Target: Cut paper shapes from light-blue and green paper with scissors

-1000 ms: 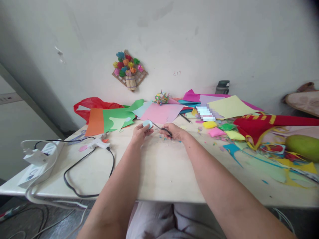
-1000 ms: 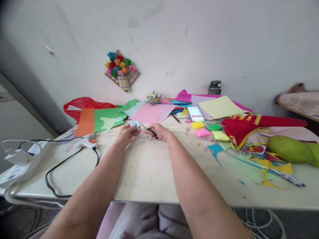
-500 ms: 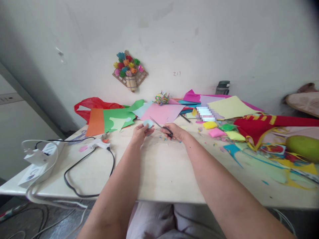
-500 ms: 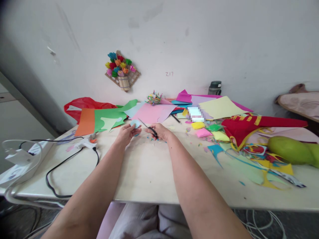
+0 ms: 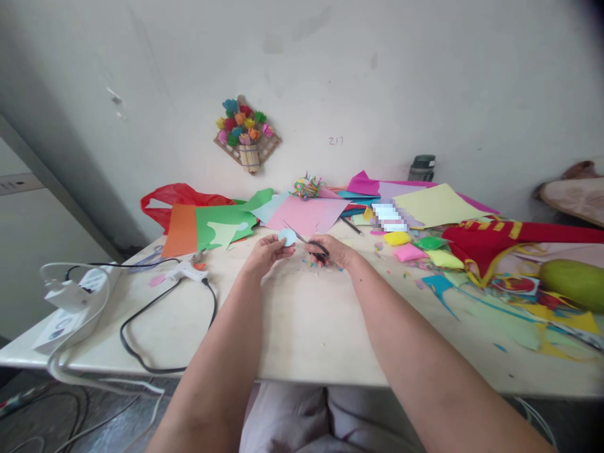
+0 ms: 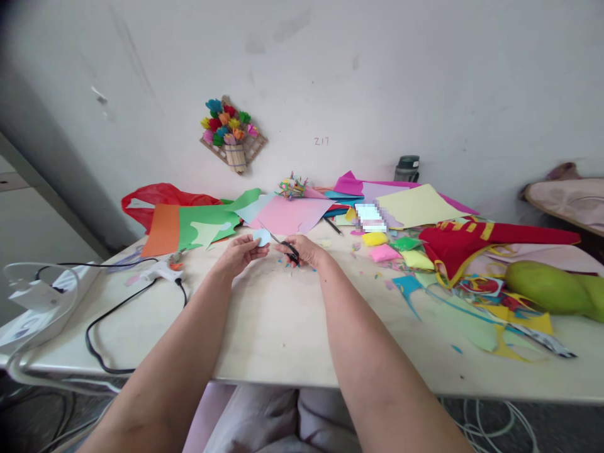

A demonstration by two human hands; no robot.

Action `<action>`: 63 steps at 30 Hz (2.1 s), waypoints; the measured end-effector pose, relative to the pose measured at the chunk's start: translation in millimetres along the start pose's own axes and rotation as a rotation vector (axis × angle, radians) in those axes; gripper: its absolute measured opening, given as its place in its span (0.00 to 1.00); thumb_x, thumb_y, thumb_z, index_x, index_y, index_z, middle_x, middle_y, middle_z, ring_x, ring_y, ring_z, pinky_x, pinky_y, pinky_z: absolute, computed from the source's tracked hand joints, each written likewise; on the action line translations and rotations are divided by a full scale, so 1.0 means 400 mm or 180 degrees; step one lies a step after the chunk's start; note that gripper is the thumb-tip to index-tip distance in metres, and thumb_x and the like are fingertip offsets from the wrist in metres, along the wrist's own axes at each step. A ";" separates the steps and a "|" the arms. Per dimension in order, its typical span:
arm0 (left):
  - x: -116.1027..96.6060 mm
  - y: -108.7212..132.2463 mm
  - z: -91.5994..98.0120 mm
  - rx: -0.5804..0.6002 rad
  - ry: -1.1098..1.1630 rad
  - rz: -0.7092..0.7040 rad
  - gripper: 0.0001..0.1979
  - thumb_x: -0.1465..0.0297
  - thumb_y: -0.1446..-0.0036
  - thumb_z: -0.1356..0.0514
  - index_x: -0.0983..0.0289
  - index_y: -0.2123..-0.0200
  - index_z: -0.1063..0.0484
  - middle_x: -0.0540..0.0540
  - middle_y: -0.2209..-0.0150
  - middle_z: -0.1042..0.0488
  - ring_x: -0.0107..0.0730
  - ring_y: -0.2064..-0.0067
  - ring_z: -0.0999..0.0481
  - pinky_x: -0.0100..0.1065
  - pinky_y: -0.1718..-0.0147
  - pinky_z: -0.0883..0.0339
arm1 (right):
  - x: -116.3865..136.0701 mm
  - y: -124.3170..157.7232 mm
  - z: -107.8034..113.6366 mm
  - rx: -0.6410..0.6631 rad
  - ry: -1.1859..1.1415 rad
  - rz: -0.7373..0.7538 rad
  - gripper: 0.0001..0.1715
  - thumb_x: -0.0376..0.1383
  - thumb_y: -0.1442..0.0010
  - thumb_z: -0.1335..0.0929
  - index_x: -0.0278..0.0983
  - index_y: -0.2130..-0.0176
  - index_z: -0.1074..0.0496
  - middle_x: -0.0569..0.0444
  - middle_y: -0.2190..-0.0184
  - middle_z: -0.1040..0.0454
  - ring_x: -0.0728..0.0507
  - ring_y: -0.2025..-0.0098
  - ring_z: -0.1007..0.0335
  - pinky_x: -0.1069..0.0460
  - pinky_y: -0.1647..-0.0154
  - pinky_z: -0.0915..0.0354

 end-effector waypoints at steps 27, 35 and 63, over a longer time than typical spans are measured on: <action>0.000 -0.003 0.007 -0.0047 -0.0277 0.0013 0.10 0.69 0.58 0.34 0.68 0.77 0.33 0.53 0.79 0.27 0.25 0.81 0.30 0.27 0.80 0.34 | -0.006 -0.010 -0.003 0.0002 0.0085 0.0033 0.15 0.44 0.50 0.32 0.34 0.72 0.36 0.61 0.86 0.36 0.55 0.89 0.46 0.59 0.92 0.56; -0.004 -0.003 0.008 -0.0073 -0.0293 -0.0084 0.12 0.69 0.58 0.34 0.68 0.78 0.34 0.53 0.79 0.28 0.24 0.82 0.30 0.27 0.79 0.34 | -0.002 -0.015 -0.005 -0.0027 -0.0022 0.0195 0.15 0.42 0.51 0.31 0.33 0.73 0.36 0.62 0.89 0.38 0.56 0.90 0.48 0.60 0.91 0.53; -0.019 -0.045 0.143 -0.1835 -0.3717 -0.0444 0.18 0.63 0.49 0.45 0.63 0.56 0.28 0.59 0.55 0.27 0.41 0.53 0.31 0.37 0.56 0.39 | -0.032 0.006 0.002 -0.0381 -0.0659 -0.1191 0.25 0.53 0.49 0.34 0.32 0.73 0.37 0.54 0.87 0.33 0.53 0.87 0.39 0.61 0.93 0.55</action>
Point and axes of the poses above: each hand's wrist, its own y-axis away from the middle knuckle, its own z-axis out of the back of the hand, x = y × z, the point moved 6 cm from there along -y, towards the middle knuckle
